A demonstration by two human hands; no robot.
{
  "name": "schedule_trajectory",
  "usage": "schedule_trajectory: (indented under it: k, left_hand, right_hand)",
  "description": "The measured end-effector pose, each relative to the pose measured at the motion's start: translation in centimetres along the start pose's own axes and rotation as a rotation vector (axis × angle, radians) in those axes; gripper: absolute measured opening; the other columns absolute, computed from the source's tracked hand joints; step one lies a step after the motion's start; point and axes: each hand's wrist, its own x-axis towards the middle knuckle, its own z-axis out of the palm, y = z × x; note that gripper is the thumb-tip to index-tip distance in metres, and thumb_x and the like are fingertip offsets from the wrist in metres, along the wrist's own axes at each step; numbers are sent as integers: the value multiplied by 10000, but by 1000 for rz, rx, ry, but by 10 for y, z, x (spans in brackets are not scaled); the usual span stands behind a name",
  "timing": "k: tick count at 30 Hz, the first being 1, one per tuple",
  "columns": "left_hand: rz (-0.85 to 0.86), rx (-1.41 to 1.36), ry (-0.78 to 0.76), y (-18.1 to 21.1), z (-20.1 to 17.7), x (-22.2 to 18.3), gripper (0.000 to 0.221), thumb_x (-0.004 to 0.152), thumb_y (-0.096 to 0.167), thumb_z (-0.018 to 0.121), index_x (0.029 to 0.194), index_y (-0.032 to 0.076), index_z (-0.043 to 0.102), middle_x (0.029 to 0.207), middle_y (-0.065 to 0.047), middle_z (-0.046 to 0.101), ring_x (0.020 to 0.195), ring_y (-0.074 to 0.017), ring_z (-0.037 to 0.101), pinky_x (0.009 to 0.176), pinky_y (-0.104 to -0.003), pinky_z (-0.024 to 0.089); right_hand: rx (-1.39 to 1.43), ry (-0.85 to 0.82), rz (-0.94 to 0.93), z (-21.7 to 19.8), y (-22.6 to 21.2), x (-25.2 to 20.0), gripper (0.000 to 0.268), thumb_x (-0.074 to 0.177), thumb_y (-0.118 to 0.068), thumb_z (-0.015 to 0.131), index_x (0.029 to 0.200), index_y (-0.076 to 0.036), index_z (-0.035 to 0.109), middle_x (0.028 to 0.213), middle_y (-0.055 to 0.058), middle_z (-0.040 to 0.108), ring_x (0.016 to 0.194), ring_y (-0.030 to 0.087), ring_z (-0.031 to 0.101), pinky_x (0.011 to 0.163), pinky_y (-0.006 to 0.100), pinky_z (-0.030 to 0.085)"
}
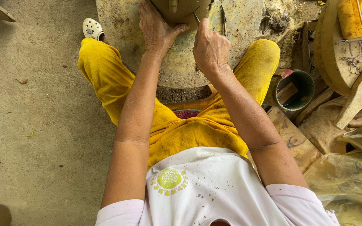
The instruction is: The person carves decorative shapes and patterns into a clay cylinder on a pottery wheel using a small metal tool. They cut out a star-shaped opening and then carve a series of vertical lines around the exterior of the piece.
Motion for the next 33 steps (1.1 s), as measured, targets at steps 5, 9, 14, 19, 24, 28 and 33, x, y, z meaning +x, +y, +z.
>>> schedule_trajectory:
  k: [5,9,14,19,24,28,33]
  left_hand:
    - [-6,-1,1,3,-2,-2,1358,591,588,1064,1486,-7,233,1446,-287,410,1341,-451,453,1042,-630,421]
    - [-17,5,3,6,-3,0,1383,577,583,1063,1485,-28,217,1452,-309,390,1337,-471,439,1030,-637,416]
    - [-12,10,20,8,-3,-1,1391,569,588,1061,1479,-43,219,1456,-333,376,1345,-486,424,1046,-634,404]
    - [-48,11,0,9,-2,-1,1394,549,591,1058,1473,-47,233,1460,-339,373,1355,-490,416,1074,-618,404]
    - [10,-26,65,11,-3,-3,1367,564,571,1050,1462,-53,230,1440,-327,382,1330,-488,428,1042,-610,428]
    - [26,-68,73,13,-6,-5,1306,583,552,1065,1450,-7,265,1420,-268,425,1313,-454,462,1039,-589,457]
    - [66,-66,111,14,-6,-6,1282,597,557,1066,1460,30,278,1408,-233,439,1314,-435,467,1041,-582,456]
  right_hand:
    - [-41,-19,15,3,1,1,135,1074,-144,525,950,-89,526,484,-43,518,345,75,428,312,275,303]
    - [-33,-26,7,3,3,1,126,1070,-143,532,961,-79,531,485,-42,518,351,71,431,325,277,311]
    - [-57,-73,57,7,1,4,56,1009,-58,517,956,-64,532,507,-22,548,375,79,470,325,280,343]
    - [-111,-102,48,10,-1,6,76,953,5,500,941,-60,538,521,7,569,398,97,511,329,288,389]
    - [-104,-135,27,9,2,13,83,950,16,502,935,-39,562,533,25,580,394,107,525,327,296,411]
    - [-101,-149,-9,9,5,18,95,952,32,492,958,-13,575,549,41,583,417,110,536,333,305,421]
    - [-77,-172,3,14,6,21,92,963,28,501,946,-15,581,561,53,591,429,120,547,326,298,420]
